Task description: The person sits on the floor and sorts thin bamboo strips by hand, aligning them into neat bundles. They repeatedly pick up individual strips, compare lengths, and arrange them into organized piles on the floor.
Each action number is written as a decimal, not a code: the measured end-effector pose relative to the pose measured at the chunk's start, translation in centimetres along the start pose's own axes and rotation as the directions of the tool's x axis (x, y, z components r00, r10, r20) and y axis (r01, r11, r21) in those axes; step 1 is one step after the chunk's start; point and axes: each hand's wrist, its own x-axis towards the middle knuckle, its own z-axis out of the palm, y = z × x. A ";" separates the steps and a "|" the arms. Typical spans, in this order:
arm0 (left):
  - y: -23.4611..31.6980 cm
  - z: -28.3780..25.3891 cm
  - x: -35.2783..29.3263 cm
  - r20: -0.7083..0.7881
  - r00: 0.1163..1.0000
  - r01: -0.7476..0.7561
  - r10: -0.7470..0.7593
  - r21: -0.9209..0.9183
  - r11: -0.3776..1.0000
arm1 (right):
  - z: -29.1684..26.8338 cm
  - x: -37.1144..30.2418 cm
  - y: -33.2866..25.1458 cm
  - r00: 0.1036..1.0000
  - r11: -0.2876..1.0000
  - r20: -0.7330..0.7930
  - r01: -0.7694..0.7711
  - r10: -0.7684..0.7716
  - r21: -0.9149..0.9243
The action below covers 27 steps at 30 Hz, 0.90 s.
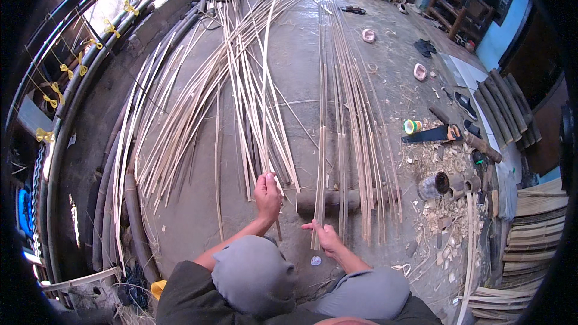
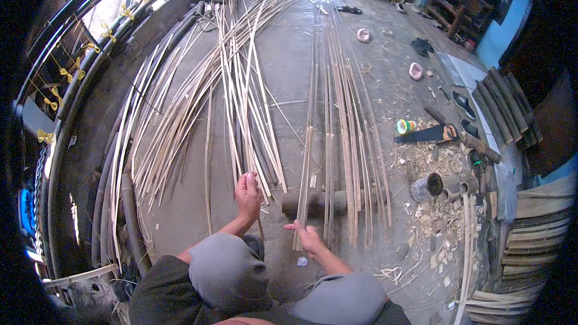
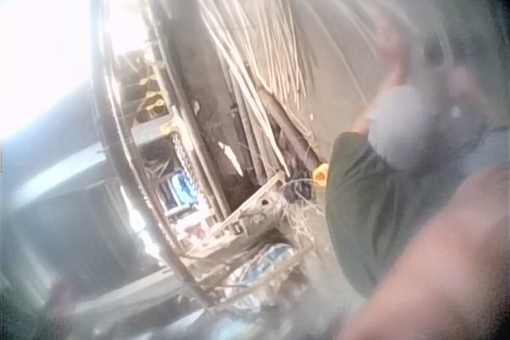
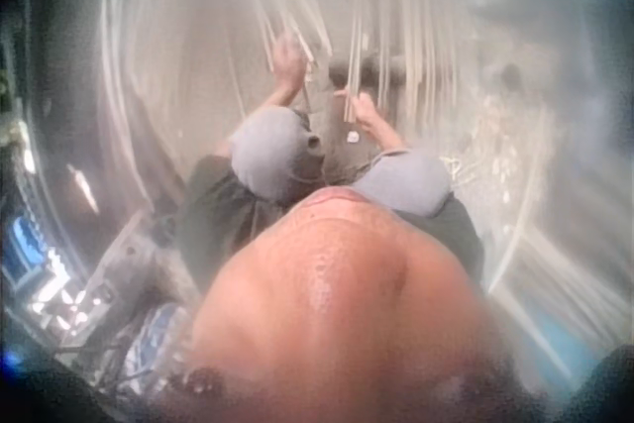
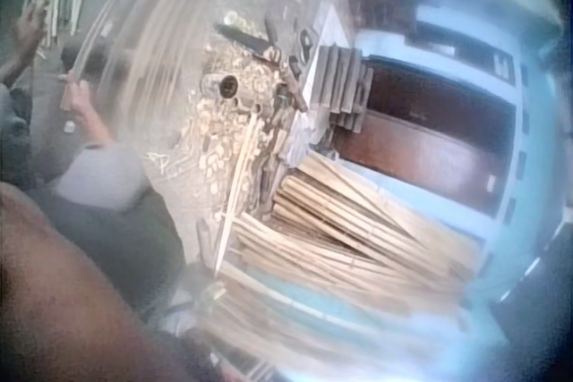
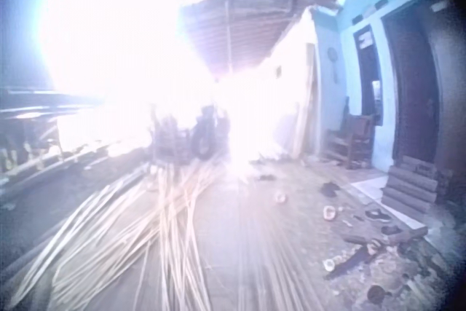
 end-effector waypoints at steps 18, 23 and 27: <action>-7.9 -2.9 13.0 -0.103 0.940 0.327 -0.325 0.008 0.945 | -0.3 -0.1 -0.6 0.998 0.999 0.052 -0.043 0.043 0.013; -9.7 -2.8 15.0 -0.070 0.918 0.389 -0.389 -0.021 0.921 | -1.4 -0.5 0.0 0.997 0.996 0.013 -0.078 0.077 0.052; -9.2 -5.4 18.8 -0.073 0.975 0.217 -0.210 0.097 0.971 | -0.2 0.1 -0.2 0.996 0.997 0.069 -0.062 0.059 0.037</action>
